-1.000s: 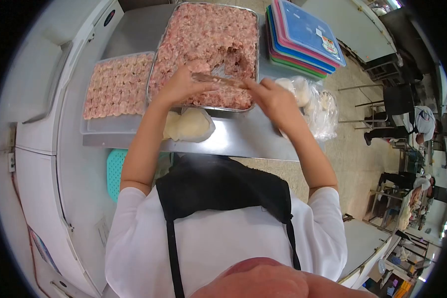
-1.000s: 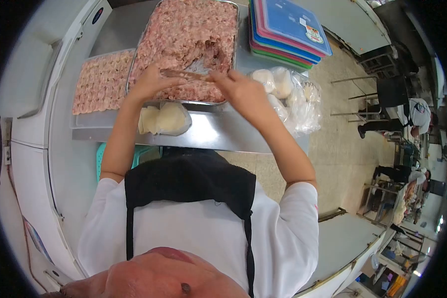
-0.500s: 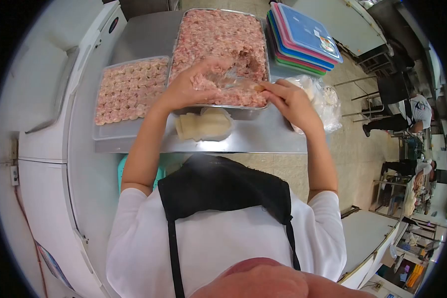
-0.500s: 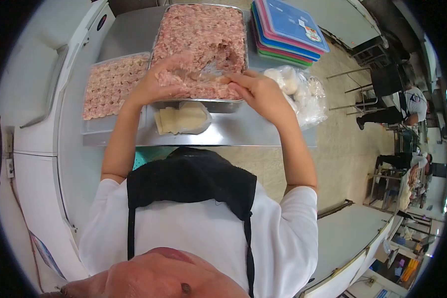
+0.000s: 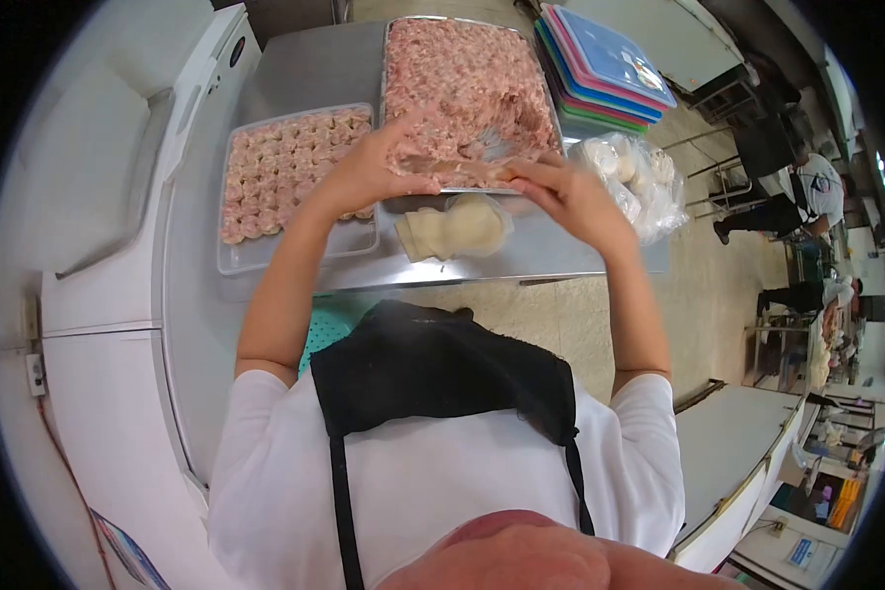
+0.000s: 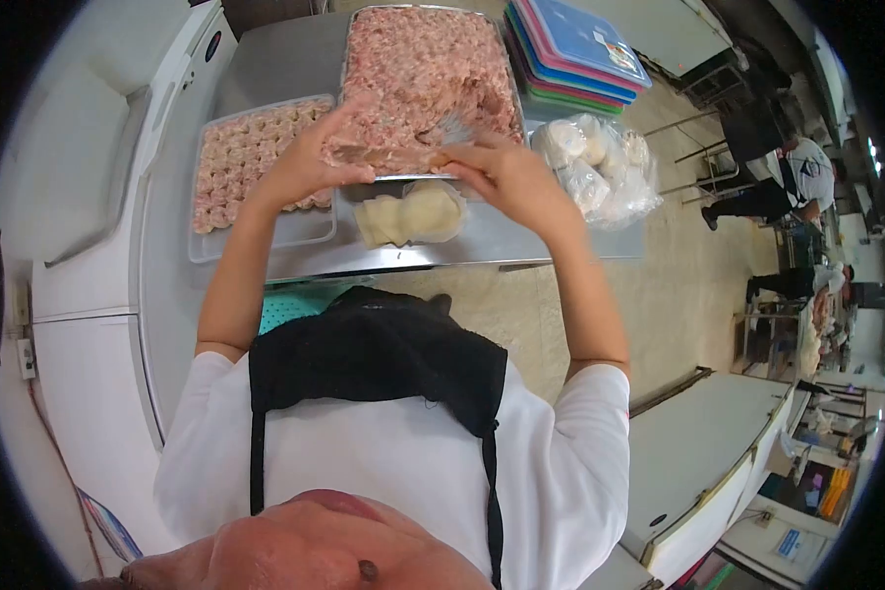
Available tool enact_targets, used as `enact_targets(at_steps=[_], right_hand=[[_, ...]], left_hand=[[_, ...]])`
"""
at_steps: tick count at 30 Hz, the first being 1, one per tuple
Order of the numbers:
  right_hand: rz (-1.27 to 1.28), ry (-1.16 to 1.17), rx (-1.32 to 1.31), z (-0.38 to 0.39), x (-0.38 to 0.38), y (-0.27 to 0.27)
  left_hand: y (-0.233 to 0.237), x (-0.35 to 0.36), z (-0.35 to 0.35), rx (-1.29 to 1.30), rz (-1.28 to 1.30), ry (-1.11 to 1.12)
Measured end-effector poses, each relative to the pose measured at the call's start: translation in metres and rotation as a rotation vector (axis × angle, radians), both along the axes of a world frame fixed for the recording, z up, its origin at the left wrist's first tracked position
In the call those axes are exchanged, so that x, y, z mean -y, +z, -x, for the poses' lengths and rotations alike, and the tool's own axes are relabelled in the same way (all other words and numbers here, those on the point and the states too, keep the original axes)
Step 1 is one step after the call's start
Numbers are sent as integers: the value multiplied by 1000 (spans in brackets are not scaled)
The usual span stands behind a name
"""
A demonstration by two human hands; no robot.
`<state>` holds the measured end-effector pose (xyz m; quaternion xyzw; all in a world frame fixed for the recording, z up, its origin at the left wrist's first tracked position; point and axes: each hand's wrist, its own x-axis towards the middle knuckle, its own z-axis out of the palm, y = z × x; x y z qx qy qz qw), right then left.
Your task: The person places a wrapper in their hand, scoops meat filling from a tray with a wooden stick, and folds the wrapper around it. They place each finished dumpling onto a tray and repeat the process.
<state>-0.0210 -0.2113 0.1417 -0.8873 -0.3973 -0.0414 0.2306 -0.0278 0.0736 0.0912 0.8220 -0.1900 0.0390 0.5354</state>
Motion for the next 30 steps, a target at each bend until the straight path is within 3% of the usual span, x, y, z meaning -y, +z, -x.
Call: enact_targets(at_steps=[1,4,7,10,13,16,19,22,25,28,30], right_hand=[[-15,-65,-11,7,-1,8],[-213,-180,-174,25,-3,17],[-193,-91,-171,34,-16,0],[-201,-83,-300,39,-37,-30],[-73,-98,-149,20,-24,-27],[-33,-153,-9,28,-30,-7],[-130,-104,-33,32,-46,-29],[-106,-16,4,14,-42,-37],[84,-169,217,25,-44,-4],[38,-148,315,45,-63,-4],[67,-187,243,44,-62,-10]], left_hand=[[-3,-2,1,105,46,61],[-2,-22,-5,-38,24,-88],[-8,-30,-10,-181,24,-172],[7,-28,-6,78,-152,-285],[-10,-28,-8,-266,-13,-286],[-8,-31,-7,-399,146,-248],[-2,-34,-10,2,-16,-237],[7,-39,-5,-88,-150,-295],[-16,-37,-8,-61,-31,-189],[-25,-43,-5,-122,107,-117],[1,-43,9,-199,-28,-108]])
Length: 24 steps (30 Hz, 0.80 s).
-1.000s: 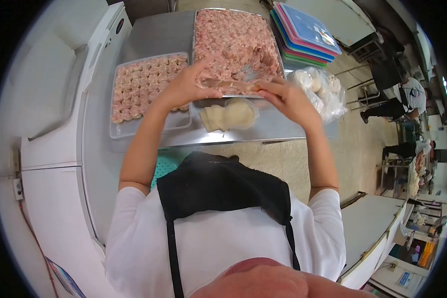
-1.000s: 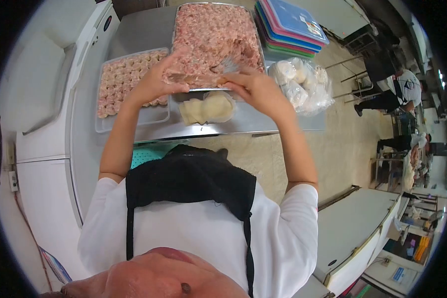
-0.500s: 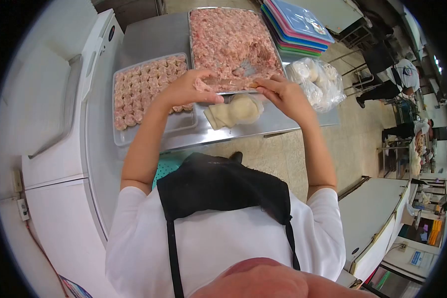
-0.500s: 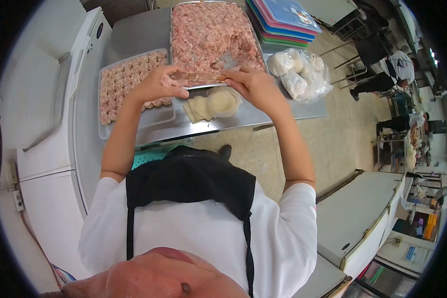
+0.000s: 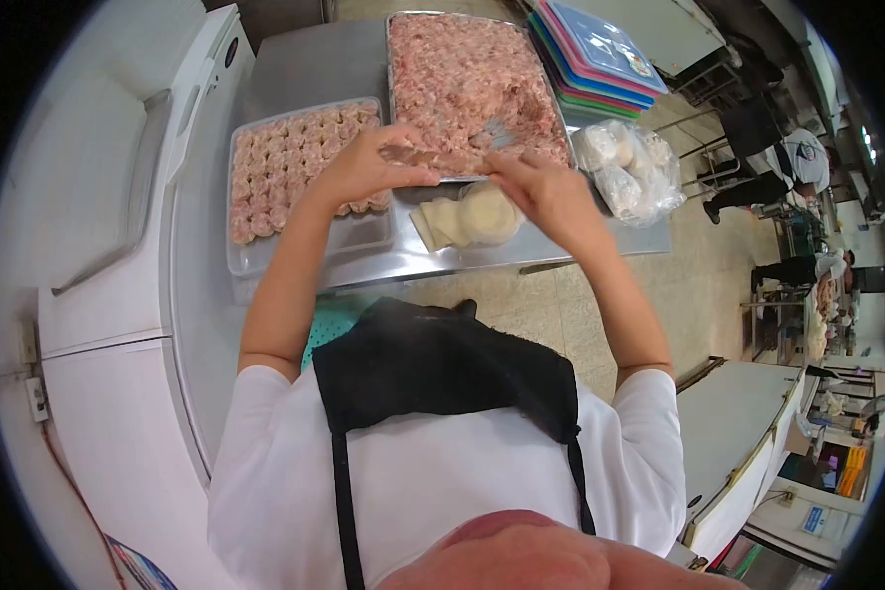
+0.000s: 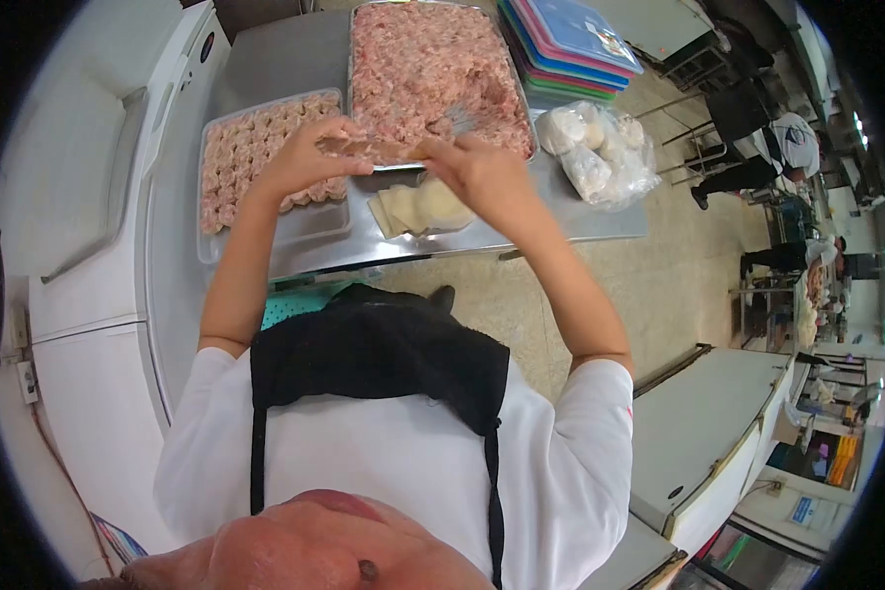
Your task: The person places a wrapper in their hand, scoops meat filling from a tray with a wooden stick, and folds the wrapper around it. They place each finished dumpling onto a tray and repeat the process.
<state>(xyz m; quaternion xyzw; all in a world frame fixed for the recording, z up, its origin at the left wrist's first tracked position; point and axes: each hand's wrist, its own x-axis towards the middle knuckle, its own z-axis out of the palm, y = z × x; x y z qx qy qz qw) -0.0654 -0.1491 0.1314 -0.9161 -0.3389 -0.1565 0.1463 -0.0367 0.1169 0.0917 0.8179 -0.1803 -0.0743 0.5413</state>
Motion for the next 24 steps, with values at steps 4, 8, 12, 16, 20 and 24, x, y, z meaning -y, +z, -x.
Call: enact_targets(at_steps=[4,8,12,16,20,24], right_hand=[[-128,24,-173,-3,13,26],[-244,90,-258,7,-1,-5],[-232,121,-319,4,-2,-22],[-435,38,-438,12,19,-24],[-687,-243,-637,27,52,-61],[-848,-395,-757,48,69,-76]], left_hand=[[-1,-8,8,40,50,14],[-9,-10,16,205,69,26],[-19,-22,19,93,-26,118],[-19,-45,33,10,-94,96],[-86,-59,37,22,-279,175],[-126,-37,43,64,-376,189]])
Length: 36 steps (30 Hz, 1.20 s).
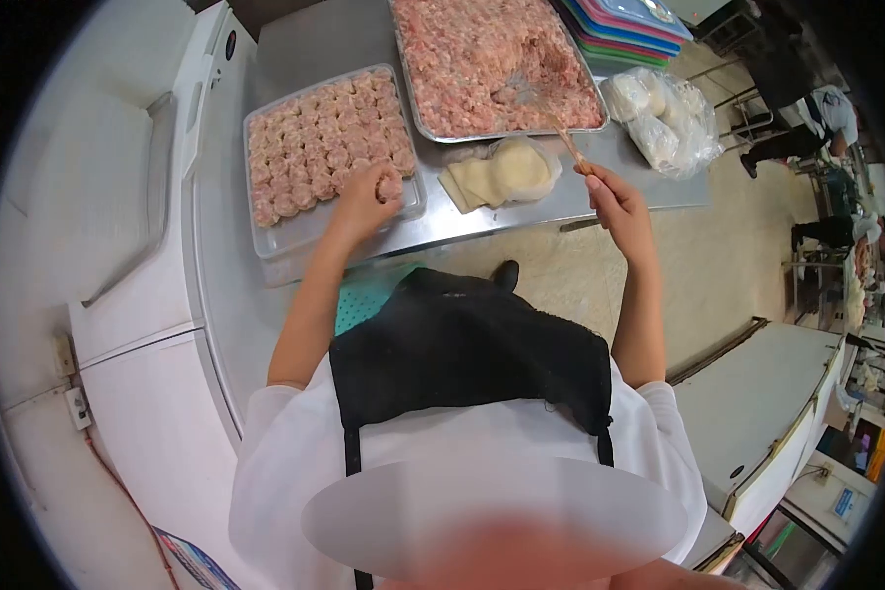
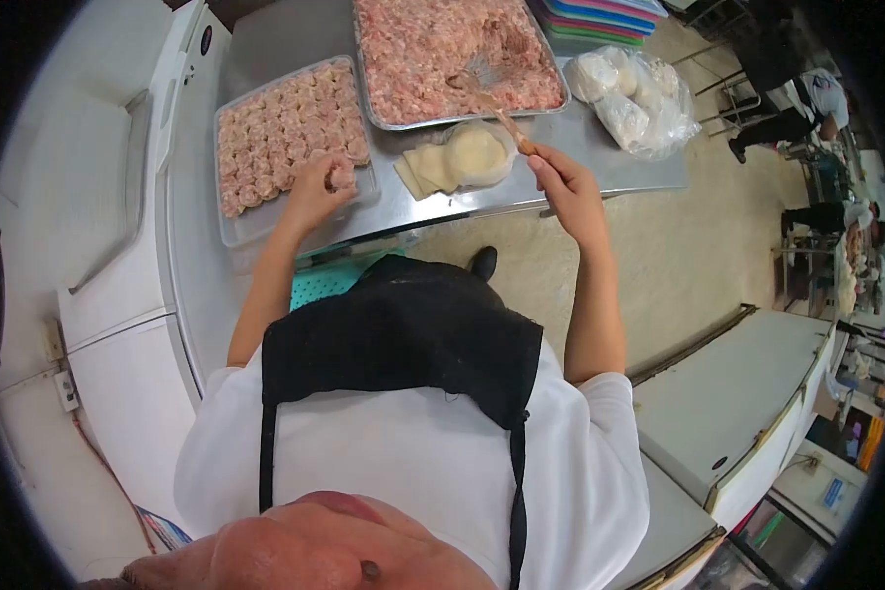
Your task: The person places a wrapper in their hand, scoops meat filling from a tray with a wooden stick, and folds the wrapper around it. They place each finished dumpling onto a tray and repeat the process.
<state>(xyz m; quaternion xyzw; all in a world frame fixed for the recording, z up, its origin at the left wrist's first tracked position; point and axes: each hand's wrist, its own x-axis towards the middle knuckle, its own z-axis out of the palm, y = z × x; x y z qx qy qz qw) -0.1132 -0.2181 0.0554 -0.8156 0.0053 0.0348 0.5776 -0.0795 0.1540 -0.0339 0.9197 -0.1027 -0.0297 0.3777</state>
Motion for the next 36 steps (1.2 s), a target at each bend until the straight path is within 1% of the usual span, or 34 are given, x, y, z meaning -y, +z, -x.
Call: enact_targets(at_steps=[2,4,7,10,13,16,19,20,22,25,28,31,34,36], right_hand=[[-4,-27,-7,8,7,-7],[-2,-62,-10,14,12,-11],[7,-109,-15,20,20,-12],[-9,-121,-25,25,24,-16],[-18,-115,-11,30,26,-20],[-7,-106,-59,30,31,-18],[4,-88,-93,25,37,-17],[9,-76,-89,21,37,-15],[6,-52,-73,15,35,-11],[9,-30,-60,10,29,-7],[39,-9,-87,7,19,-4],[38,13,-115,12,7,-8],[49,63,-108,17,1,-26],[68,110,-104,19,-4,-33]], left_hand=[[-8,12,0,-30,-47,55],[3,28,5,-49,-92,140],[-10,39,1,67,-17,155],[-20,43,-12,124,-137,188],[-24,49,-10,259,-100,198],[-14,47,-4,229,-66,180],[-23,36,-5,256,-152,198],[-26,36,-6,138,-152,202],[8,45,-5,-97,-150,212],[-6,48,-9,47,-239,187],[-14,48,-9,112,-207,203],[-12,49,-13,81,-180,195],[-19,48,-16,158,-183,183],[-22,45,-13,166,-132,176]])
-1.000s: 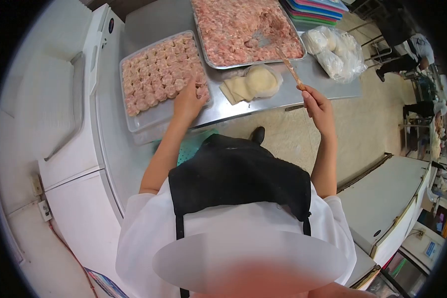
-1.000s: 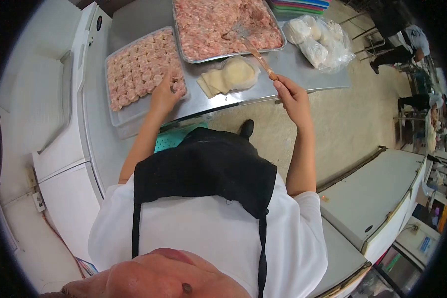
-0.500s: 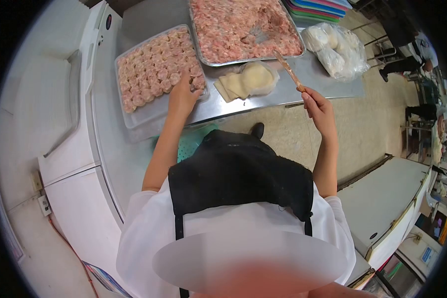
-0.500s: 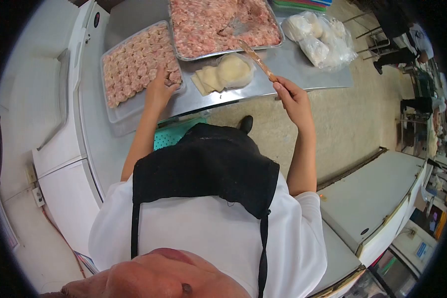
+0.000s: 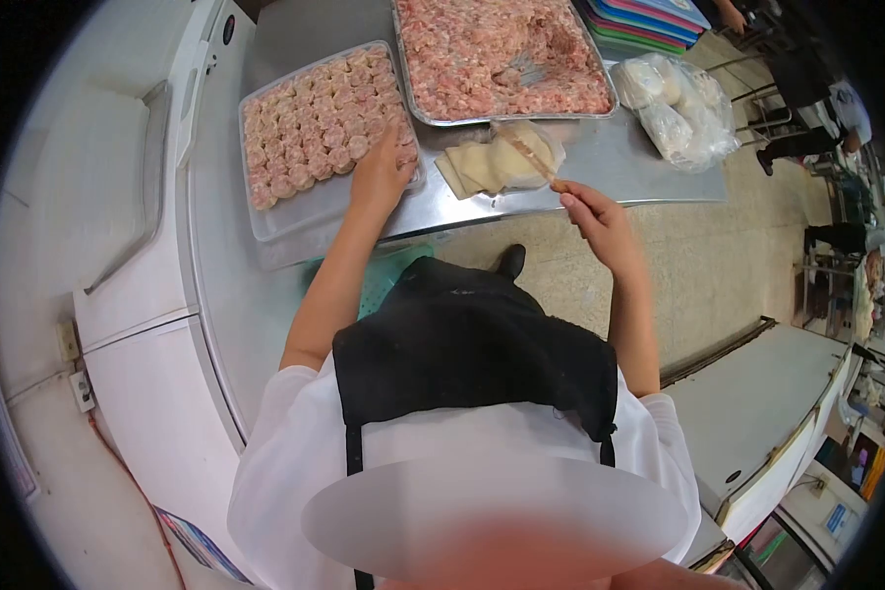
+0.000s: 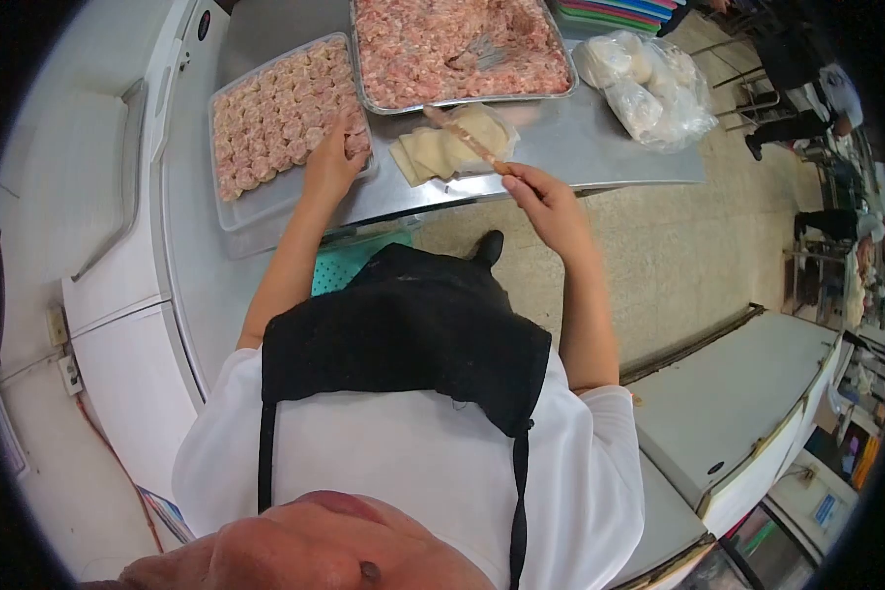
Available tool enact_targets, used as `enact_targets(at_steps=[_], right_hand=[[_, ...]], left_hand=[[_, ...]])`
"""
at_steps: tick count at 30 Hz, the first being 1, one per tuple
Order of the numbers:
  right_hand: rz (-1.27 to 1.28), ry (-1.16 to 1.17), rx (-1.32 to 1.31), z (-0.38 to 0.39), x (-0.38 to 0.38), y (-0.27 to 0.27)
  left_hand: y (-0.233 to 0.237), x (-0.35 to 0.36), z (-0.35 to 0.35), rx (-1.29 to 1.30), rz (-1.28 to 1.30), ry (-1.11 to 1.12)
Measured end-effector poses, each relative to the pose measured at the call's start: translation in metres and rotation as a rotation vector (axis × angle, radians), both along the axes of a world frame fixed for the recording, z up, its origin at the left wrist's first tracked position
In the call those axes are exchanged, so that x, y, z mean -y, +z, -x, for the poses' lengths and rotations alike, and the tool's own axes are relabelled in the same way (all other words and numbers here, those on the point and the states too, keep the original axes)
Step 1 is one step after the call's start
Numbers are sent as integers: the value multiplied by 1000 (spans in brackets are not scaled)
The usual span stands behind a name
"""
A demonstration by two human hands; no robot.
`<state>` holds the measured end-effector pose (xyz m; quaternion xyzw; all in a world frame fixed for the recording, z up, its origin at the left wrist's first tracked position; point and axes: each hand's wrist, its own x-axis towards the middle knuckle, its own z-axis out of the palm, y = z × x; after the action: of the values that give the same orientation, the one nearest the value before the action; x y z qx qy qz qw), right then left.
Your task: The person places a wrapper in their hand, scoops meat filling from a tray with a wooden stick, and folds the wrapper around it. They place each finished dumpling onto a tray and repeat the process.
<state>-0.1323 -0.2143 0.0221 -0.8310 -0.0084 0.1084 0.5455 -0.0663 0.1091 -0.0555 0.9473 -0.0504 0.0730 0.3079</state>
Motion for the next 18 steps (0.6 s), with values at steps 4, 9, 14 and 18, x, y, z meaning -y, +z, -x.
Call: enact_targets(at_steps=[4,9,14,18], right_hand=[[-16,160,21,-6,-32,-22],[27,282,-20,-45,-90,-48],[-51,284,-55,-73,-139,-66],[-161,318,-56,-87,-166,-99]], left_hand=[[-1,-7,4,-68,10,12],[-2,-22,12,-68,112,11],[7,-39,26,-108,139,54],[2,-32,24,-43,194,-15]])
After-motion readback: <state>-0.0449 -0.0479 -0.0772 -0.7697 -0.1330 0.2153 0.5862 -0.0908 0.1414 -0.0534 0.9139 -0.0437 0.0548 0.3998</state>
